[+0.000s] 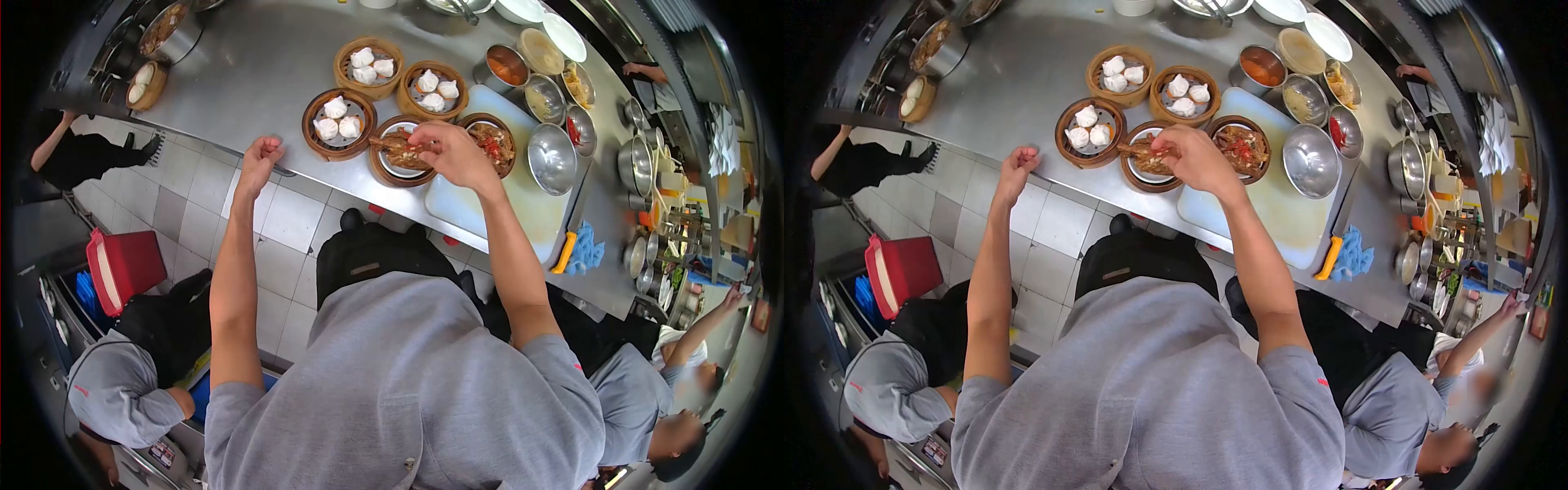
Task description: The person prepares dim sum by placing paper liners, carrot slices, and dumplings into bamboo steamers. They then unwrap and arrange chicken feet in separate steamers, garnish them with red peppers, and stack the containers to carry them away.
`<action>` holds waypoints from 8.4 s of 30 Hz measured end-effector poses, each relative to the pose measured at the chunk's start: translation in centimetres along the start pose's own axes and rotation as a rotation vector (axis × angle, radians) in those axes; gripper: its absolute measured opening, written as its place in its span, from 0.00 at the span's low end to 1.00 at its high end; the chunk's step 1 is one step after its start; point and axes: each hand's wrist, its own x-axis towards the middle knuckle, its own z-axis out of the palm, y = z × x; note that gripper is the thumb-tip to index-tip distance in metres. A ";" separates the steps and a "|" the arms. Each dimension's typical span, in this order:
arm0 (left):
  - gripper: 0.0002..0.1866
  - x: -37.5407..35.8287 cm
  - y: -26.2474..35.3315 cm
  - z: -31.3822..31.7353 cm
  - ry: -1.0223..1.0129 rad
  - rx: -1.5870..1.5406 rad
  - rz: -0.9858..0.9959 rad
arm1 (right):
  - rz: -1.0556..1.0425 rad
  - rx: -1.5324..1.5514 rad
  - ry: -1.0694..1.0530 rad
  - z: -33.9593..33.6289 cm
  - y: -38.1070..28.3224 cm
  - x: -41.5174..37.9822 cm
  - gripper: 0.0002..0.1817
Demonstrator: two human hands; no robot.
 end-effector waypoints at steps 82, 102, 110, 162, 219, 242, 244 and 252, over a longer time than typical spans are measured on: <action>0.21 14.6 16.4 8.5 -0.137 -0.093 -0.013 | 0.448 -0.238 0.008 -10.1 10.9 12.8 0.14; 0.23 10.9 16.4 10.8 -0.136 -0.045 -0.067 | 0.329 -0.461 0.041 -18.6 2.9 13.2 0.13; 0.50 9.4 14.6 11.4 -0.224 -0.193 0.203 | 0.317 -0.269 0.054 -17.0 1.6 13.5 0.14; 0.57 -9.6 6.7 18.6 -0.170 -0.094 -0.012 | 0.360 0.216 0.166 3.4 5.8 -13.1 0.25; 0.74 -0.4 15.6 28.9 -0.696 0.065 0.545 | 0.255 0.290 0.643 -1.5 10.8 -12.0 0.59; 0.66 0.1 31.4 11.8 -0.292 0.226 0.709 | -0.054 0.176 0.466 -9.5 -3.8 1.4 0.55; 0.66 2.6 31.9 9.7 -0.299 0.202 0.656 | -0.079 0.193 0.461 -9.2 -4.8 4.7 0.53; 0.66 7.7 29.9 5.8 -0.298 0.211 0.618 | -0.023 0.230 0.409 -6.0 -4.3 11.5 0.57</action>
